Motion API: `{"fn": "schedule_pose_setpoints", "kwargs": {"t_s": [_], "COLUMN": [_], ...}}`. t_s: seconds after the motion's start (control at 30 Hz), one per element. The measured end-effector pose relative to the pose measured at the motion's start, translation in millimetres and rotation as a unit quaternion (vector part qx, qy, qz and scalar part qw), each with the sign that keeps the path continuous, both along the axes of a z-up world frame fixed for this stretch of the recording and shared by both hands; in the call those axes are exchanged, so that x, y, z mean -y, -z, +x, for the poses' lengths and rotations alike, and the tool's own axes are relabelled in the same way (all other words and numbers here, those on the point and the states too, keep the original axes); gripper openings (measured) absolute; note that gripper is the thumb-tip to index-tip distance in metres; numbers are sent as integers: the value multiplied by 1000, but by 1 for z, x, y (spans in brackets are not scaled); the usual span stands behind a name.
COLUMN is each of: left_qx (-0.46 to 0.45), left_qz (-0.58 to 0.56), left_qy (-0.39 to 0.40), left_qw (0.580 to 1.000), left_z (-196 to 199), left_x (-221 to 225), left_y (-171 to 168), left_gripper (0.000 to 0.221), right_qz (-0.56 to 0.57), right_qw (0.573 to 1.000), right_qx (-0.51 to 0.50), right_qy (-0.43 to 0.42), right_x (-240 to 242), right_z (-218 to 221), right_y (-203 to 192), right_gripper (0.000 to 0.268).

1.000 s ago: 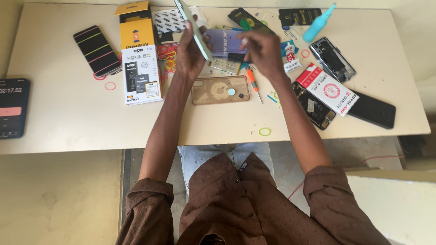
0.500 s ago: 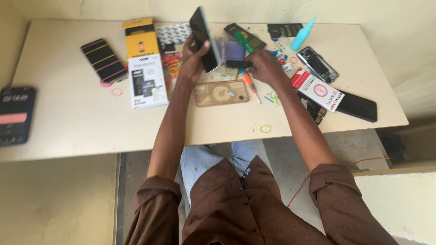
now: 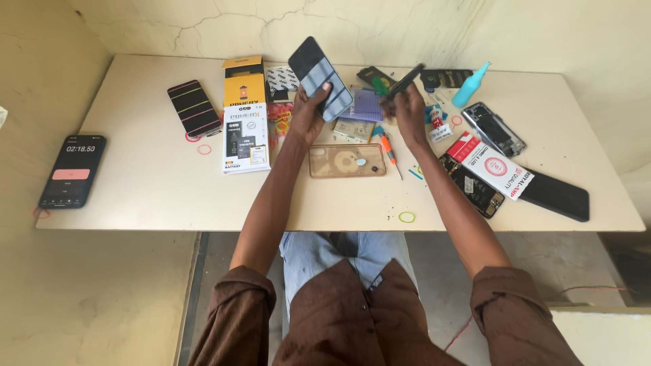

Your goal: The person disassembles a light blue mobile phone by prying open the back cover with a tool and then works on the internal components of a black phone using a screwdriver.

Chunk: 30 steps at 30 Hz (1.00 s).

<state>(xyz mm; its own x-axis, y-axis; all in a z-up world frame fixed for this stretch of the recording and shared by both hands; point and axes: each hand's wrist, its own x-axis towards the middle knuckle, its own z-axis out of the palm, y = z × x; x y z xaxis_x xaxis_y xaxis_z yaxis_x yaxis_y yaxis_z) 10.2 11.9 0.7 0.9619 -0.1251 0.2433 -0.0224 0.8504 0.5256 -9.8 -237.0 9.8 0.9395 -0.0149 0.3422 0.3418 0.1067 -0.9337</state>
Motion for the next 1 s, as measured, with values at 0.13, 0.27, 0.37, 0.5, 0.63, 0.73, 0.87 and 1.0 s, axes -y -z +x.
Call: {"fn": "schedule_pose_setpoints", "kwargs": {"t_s": [0.13, 0.27, 0.37, 0.5, 0.63, 0.73, 0.87, 1.0], "left_qx": [-39, -22, -40, -45, -79, -72, -96, -110], "left_qz": [38, 44, 68, 80, 128, 74, 64, 68], "left_qy": [-11, 12, 25, 35, -30, 3, -9, 10], "left_qw": [998, 999, 997, 995, 988, 995, 993, 992], "left_z": [3, 6, 9, 12, 14, 7, 1, 2], "left_x": [-7, -4, 1, 3, 7, 8, 9, 9], "left_y": [8, 16, 21, 27, 21, 19, 19, 17], "left_gripper": [29, 24, 22, 28, 28, 28, 29, 24], "right_qz": [192, 186, 171, 189, 182, 144, 122, 87], "right_qw": [981, 981, 984, 982, 983, 990, 992, 995], "right_qx": [-35, -46, -37, 0, 20, -1, 21, 53], "right_qy": [-20, -18, -19, 14, -30, -3, 11, 17], "right_x": [-14, -17, -20, -32, -40, -40, -39, -39], "right_z": [1, -10, -15, -17, -23, -24, -24, -22], "right_y": [8, 8, 3, 1, -2, -2, 4, 5], "right_gripper": [15, 22, 24, 28, 25, 25, 24, 24]}}
